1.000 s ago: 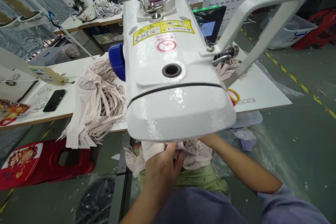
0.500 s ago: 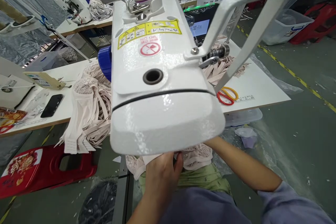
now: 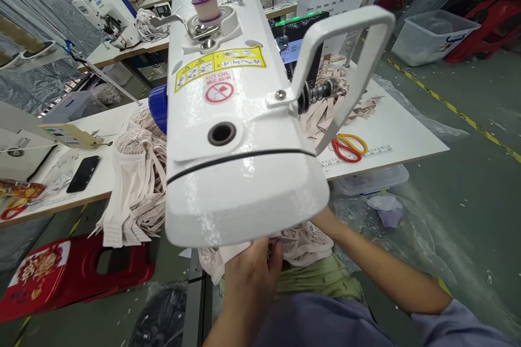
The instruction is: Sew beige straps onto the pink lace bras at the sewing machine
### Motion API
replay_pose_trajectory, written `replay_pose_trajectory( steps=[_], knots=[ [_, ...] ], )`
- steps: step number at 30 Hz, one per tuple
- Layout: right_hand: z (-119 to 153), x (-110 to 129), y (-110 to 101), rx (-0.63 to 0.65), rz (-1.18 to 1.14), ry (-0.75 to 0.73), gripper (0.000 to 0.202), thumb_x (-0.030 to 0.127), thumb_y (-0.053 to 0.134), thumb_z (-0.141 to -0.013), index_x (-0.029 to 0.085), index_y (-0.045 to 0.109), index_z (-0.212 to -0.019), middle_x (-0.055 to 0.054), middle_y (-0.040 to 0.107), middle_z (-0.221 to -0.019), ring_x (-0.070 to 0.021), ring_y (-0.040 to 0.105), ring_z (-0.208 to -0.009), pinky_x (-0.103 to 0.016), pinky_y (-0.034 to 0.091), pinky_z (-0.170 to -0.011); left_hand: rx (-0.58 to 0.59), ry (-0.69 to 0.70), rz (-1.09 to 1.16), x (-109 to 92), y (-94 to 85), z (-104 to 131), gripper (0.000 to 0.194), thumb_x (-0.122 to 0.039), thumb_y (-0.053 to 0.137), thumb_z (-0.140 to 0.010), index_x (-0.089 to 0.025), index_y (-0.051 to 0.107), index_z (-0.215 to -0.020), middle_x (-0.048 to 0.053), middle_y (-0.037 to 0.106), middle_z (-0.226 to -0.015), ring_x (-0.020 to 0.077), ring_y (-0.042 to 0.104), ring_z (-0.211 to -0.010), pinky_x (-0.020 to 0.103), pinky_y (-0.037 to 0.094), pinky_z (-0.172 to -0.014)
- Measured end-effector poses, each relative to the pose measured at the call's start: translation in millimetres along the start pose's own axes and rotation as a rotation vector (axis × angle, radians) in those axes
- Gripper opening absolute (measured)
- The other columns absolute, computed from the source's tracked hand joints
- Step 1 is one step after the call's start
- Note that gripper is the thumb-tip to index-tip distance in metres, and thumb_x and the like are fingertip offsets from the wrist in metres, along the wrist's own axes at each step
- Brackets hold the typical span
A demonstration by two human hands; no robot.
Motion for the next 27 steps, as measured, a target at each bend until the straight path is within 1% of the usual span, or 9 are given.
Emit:
replay_pose_trajectory(
  steps=[3,7,10,13,17,20,23,25,27],
  knots=[
    [6.0,-11.6,-1.3,-0.066,-0.107,0.059,0.039,0.052,0.052,-0.088,0.025,0.053,-0.116,-0.010,0.064,-0.106,-0.0205,0.059,-0.072,-0.038,0.055,-0.071,0.022,-0.023,-0.023,4.9,2.3,2.8,0.055,-0.033,0.047,-0.095,-0.018,0.036,-0.146,0.014,0.072,-0.099,0.0331,0.067,-0.088,0.043,0.056,-0.071],
    [10.4,-23.1,0.4,-0.111,-0.187,0.096,0.041,0.054,0.056,-0.083,0.022,0.055,-0.108,-0.008,0.064,-0.097,-0.0178,0.055,-0.067,-0.034,0.053,-0.067,0.036,-0.016,0.011,4.1,4.7,3.2,0.058,-0.034,0.048,-0.095,-0.020,0.034,-0.149,0.015,0.071,-0.102,0.0333,0.067,-0.094,0.039,0.057,-0.069],
    [15.0,-25.2,2.0,-0.095,-0.221,0.123,0.040,0.051,0.058,-0.083,0.021,0.056,-0.109,-0.007,0.063,-0.097,-0.0165,0.056,-0.071,-0.033,0.052,-0.073,0.016,-0.018,0.038,4.7,4.3,3.7,0.053,-0.033,0.047,-0.096,-0.020,0.037,-0.147,0.015,0.071,-0.101,0.0317,0.068,-0.091,0.040,0.058,-0.070],
    [20.9,-23.7,4.8,-0.060,-0.292,0.175,0.040,0.050,0.060,-0.083,0.021,0.055,-0.111,-0.007,0.062,-0.101,-0.0163,0.057,-0.078,-0.034,0.051,-0.079,-0.002,-0.034,0.057,6.6,5.1,7.6,0.053,-0.033,0.048,-0.097,-0.019,0.035,-0.147,0.016,0.071,-0.104,0.0308,0.070,-0.090,0.040,0.058,-0.070],
    [26.6,-20.3,8.1,-0.020,-0.326,0.196,0.039,0.052,0.059,-0.085,0.023,0.056,-0.111,-0.006,0.061,-0.102,-0.0167,0.057,-0.083,-0.032,0.050,-0.079,-0.065,-0.065,0.092,9.9,6.7,15.4,0.060,-0.034,0.049,-0.097,-0.015,0.028,-0.150,0.020,0.069,-0.117,0.0281,0.072,-0.089,0.036,0.059,-0.072],
    [30.8,-21.7,8.0,-0.009,-0.357,0.189,0.042,0.055,0.061,-0.083,0.022,0.056,-0.109,-0.005,0.060,-0.098,-0.0158,0.056,-0.080,-0.031,0.049,-0.076,-0.115,-0.090,0.094,11.1,9.1,19.1,0.067,-0.036,0.051,-0.097,-0.011,0.023,-0.153,0.023,0.066,-0.124,0.0306,0.072,-0.096,0.037,0.059,-0.077],
    [41.2,-21.5,7.1,0.013,-0.391,0.200,0.043,0.057,0.064,-0.081,0.021,0.055,-0.105,-0.004,0.060,-0.093,-0.0162,0.057,-0.082,-0.031,0.048,-0.078,-0.146,-0.096,0.087,1.9,12.8,24.0,0.071,-0.035,0.052,-0.096,-0.009,0.021,-0.154,0.025,0.062,-0.131,0.0331,0.069,-0.107,0.039,0.059,-0.083],
    [52.4,-17.1,7.7,0.067,-0.392,0.203,0.044,0.056,0.069,-0.078,0.021,0.056,-0.101,-0.004,0.062,-0.092,-0.0170,0.058,-0.085,-0.030,0.048,-0.079,-0.173,-0.064,0.072,-13.0,13.9,31.7,0.073,-0.032,0.053,-0.095,-0.006,0.018,-0.155,0.026,0.059,-0.135,0.0340,0.064,-0.116,0.039,0.058,-0.088],
    [65.4,-12.9,9.9,0.154,-0.412,0.237,0.042,0.056,0.069,-0.078,0.020,0.059,-0.097,-0.003,0.063,-0.090,-0.0174,0.059,-0.084,-0.029,0.049,-0.076,-0.175,0.018,0.072,-31.8,13.9,43.5,0.076,-0.030,0.054,-0.094,-0.003,0.017,-0.154,0.027,0.056,-0.138,0.0347,0.058,-0.125,0.039,0.056,-0.093]
  ],
)
Point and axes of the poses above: each hand's wrist, its own z-axis away from the middle knuckle, its own y-axis out of the palm, x = y × z, the point moved 6 cm from there along -z, towards the middle knuckle
